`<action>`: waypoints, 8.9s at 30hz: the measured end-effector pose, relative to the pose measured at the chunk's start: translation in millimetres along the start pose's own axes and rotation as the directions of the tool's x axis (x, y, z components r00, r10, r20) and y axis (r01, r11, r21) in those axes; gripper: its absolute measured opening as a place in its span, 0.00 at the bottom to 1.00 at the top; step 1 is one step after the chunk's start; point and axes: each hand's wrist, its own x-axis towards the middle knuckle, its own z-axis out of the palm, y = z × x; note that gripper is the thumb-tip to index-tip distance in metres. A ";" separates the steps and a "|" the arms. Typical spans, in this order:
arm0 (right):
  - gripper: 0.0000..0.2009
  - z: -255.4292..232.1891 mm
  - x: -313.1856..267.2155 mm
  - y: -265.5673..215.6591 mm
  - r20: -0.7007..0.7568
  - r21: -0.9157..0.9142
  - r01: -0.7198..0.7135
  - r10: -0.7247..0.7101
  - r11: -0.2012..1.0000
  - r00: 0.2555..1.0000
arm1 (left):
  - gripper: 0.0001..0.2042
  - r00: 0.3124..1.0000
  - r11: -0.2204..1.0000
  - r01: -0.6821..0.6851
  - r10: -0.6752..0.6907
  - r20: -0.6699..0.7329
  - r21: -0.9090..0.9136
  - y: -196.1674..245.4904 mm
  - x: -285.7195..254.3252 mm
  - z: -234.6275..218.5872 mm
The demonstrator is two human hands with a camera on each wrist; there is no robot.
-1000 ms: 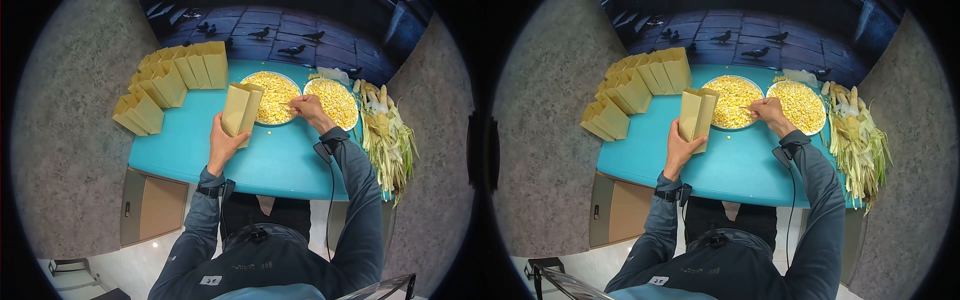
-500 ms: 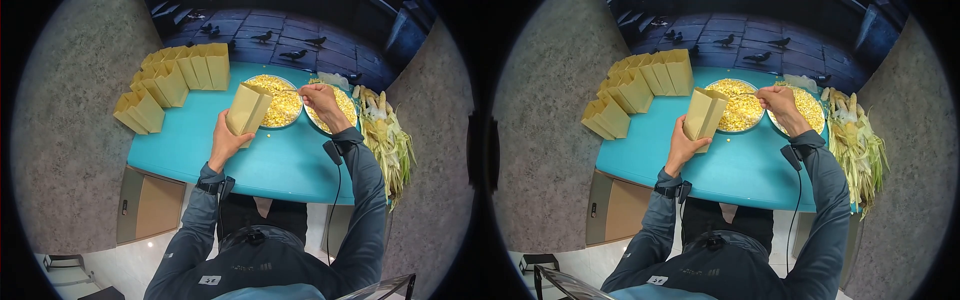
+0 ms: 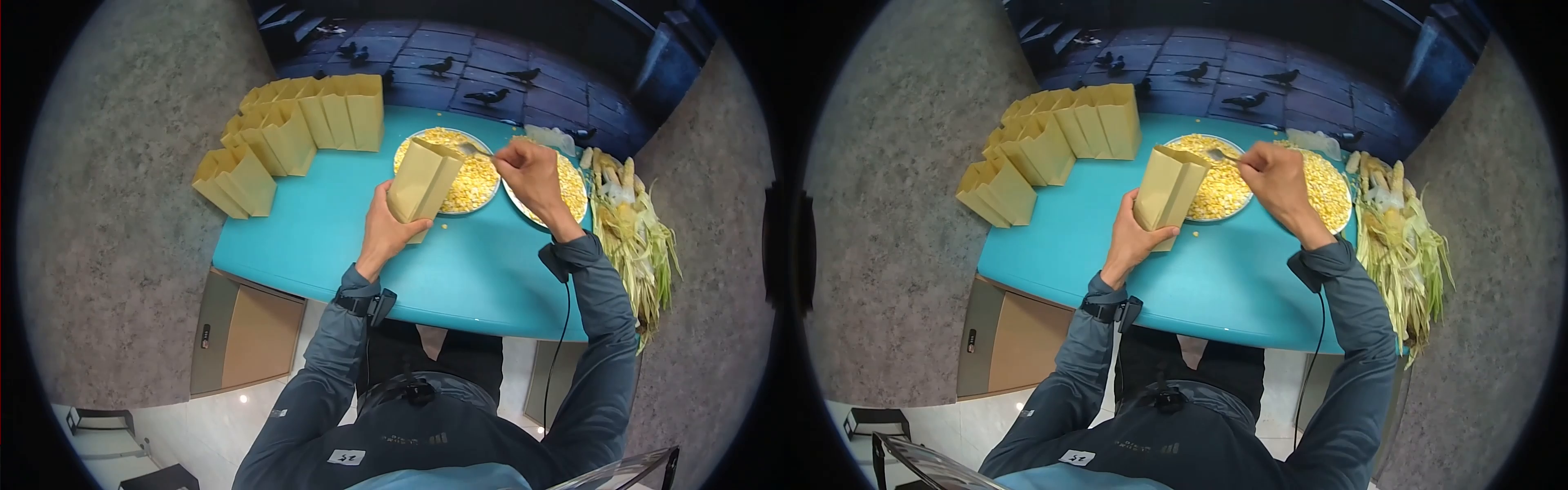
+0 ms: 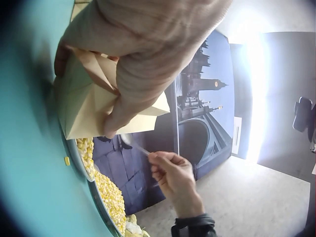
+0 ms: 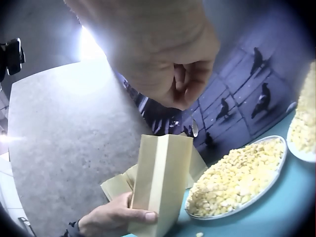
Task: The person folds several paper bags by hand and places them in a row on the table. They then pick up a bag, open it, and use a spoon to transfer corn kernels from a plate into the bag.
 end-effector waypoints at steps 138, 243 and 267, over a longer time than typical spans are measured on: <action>0.08 54.0 -128.0 -31.7 -0.225 0.656 -0.461 0.738 0.597 0.636 | 0.43 0.973 0.840 0.099 -0.194 -0.125 -0.533 29.3 -68.7 -15.1; 0.05 75.3 -34.2 75.5 0.083 0.297 -0.681 0.692 0.670 0.717 | 0.45 0.982 0.990 0.136 -0.129 -0.135 0.046 -10.9 6.6 -23.4; 0.05 5.8 21.3 38.1 0.129 0.550 -0.605 0.657 0.576 0.743 | 0.49 0.990 0.982 0.136 -0.129 -0.059 0.132 -6.9 16.2 -9.5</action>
